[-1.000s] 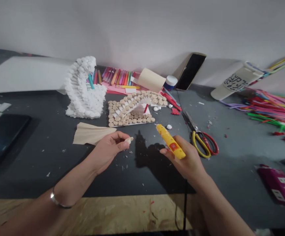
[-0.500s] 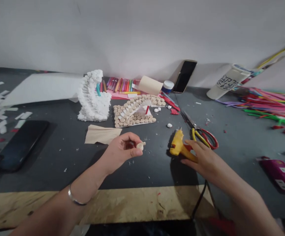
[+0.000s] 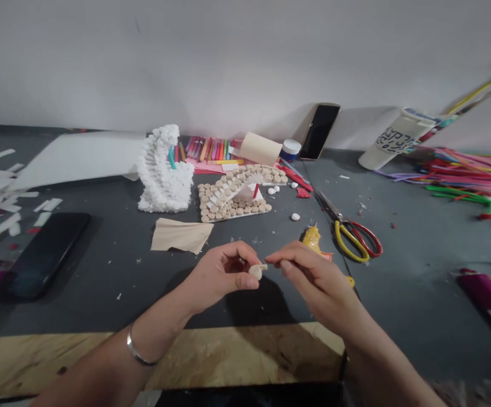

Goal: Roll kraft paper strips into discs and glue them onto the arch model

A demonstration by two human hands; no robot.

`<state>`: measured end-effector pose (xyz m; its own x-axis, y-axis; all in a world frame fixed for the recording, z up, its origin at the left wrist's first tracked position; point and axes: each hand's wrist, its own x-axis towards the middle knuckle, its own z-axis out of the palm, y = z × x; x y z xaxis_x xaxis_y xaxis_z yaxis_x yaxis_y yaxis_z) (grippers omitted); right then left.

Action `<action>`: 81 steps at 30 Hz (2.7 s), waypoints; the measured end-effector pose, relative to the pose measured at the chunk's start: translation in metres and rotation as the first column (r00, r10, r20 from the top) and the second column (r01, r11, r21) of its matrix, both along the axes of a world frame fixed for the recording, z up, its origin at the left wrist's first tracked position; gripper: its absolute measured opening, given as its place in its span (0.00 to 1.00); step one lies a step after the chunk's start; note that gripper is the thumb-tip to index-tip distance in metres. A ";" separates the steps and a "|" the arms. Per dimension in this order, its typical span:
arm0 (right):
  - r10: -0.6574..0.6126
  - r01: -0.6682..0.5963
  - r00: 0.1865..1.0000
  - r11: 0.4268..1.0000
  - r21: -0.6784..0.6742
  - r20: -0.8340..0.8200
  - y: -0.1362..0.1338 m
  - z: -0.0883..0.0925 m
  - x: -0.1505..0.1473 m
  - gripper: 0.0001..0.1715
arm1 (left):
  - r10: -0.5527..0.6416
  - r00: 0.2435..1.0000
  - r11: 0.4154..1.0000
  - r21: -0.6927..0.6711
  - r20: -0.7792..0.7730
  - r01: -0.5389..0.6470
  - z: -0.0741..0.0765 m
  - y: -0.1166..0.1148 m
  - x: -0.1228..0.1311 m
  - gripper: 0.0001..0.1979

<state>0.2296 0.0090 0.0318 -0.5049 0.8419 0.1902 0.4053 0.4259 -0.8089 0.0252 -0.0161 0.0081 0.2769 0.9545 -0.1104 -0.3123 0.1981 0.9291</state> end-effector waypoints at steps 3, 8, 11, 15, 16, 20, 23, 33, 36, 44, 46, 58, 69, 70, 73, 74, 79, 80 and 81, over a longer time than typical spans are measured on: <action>0.023 -0.024 0.999 1.000 -0.018 -0.033 0.000 -0.001 -0.003 0.12 | -0.014 1.000 1.000 -0.027 0.014 0.014 -0.002 0.000 0.000 0.16; 0.056 -0.055 0.998 0.998 0.017 -0.039 -0.002 0.001 -0.002 0.12 | -0.008 0.999 0.999 -0.040 0.050 0.010 -0.004 0.001 0.001 0.16; 0.085 -0.084 0.996 0.995 0.050 -0.023 -0.003 0.000 0.000 0.12 | -0.003 0.999 0.999 -0.050 0.048 0.006 -0.004 0.002 0.002 0.17; 0.111 -0.114 0.993 0.980 0.162 0.030 -0.005 -0.001 0.004 0.14 | -0.001 0.999 0.999 -0.050 0.045 0.004 -0.004 0.002 0.002 0.17; 0.110 -0.116 0.993 0.972 0.204 0.040 -0.005 0.000 0.004 0.14 | -0.001 0.999 0.999 -0.049 0.042 0.003 -0.004 0.002 0.002 0.17; 0.112 -0.129 0.991 0.935 0.330 0.071 -0.006 0.005 0.004 0.15 | -0.009 1.000 0.998 -0.061 0.025 0.010 -0.002 0.002 0.003 0.17; 0.117 -0.143 0.989 0.915 0.376 0.092 -0.007 0.009 0.003 0.15 | -0.004 1.000 0.997 -0.071 0.023 0.006 -0.002 0.001 0.003 0.17; 0.129 -0.168 0.984 0.905 0.391 0.124 -0.006 0.008 0.002 0.15 | -0.016 1.000 0.997 -0.078 0.002 0.016 -0.005 0.001 0.003 0.16; 0.133 -0.172 0.983 0.902 0.396 0.125 -0.006 0.007 0.003 0.15 | -0.017 1.000 0.997 -0.073 -0.004 0.016 -0.007 0.001 0.003 0.16; 0.128 -0.165 0.985 0.897 0.409 0.116 -0.008 0.007 0.004 0.16 | -0.027 0.999 0.996 -0.087 -0.018 0.026 -0.013 0.002 0.003 0.17; 0.128 -0.166 0.985 0.898 0.407 0.120 -0.008 0.007 0.003 0.16 | -0.034 0.999 0.996 -0.082 -0.023 0.032 -0.013 0.002 0.003 0.17; 0.140 -0.174 0.983 0.905 0.389 0.115 -0.011 0.006 0.004 0.16 | -0.046 0.999 0.995 -0.087 -0.021 0.044 -0.010 0.001 0.002 0.17; 0.144 -0.184 0.981 0.900 0.397 0.127 -0.012 0.004 0.002 0.15 | -0.047 0.999 0.995 -0.084 -0.009 0.046 -0.012 0.002 0.002 0.18; 0.145 -0.184 0.981 0.899 0.398 0.124 -0.012 0.003 0.002 0.15 | -0.046 0.999 0.995 -0.084 -0.010 0.045 -0.012 0.002 0.002 0.18; 0.148 -0.182 0.982 0.903 0.389 0.117 -0.012 0.002 0.003 0.15 | -0.039 0.999 0.996 -0.086 -0.010 0.038 -0.012 0.002 0.002 0.18; 0.149 -0.182 0.982 0.906 0.382 0.116 -0.012 0.001 0.003 0.15 | -0.038 0.999 0.996 -0.087 -0.008 0.037 -0.011 0.002 0.002 0.18; 0.151 -0.180 0.983 0.912 0.369 0.106 -0.013 0.000 0.003 0.15 | -0.032 0.999 0.996 -0.088 0.000 0.032 -0.011 0.003 0.003 0.17; 0.149 -0.178 0.983 0.911 0.371 0.104 -0.013 0.000 0.003 0.15 | -0.031 1.000 0.995 -0.090 -0.002 0.031 -0.012 0.003 0.003 0.17; 0.149 -0.178 0.983 0.911 0.371 0.105 -0.013 0.000 0.002 0.15 | -0.031 1.000 0.995 -0.091 -0.005 0.030 -0.012 0.003 0.003 0.17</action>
<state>0.2319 -0.0037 0.0319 -0.6537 0.6192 0.4351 0.3555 0.7588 -0.5457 0.0282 -0.0133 -0.0041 0.3049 0.9314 -0.1987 -0.2988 0.2916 0.9087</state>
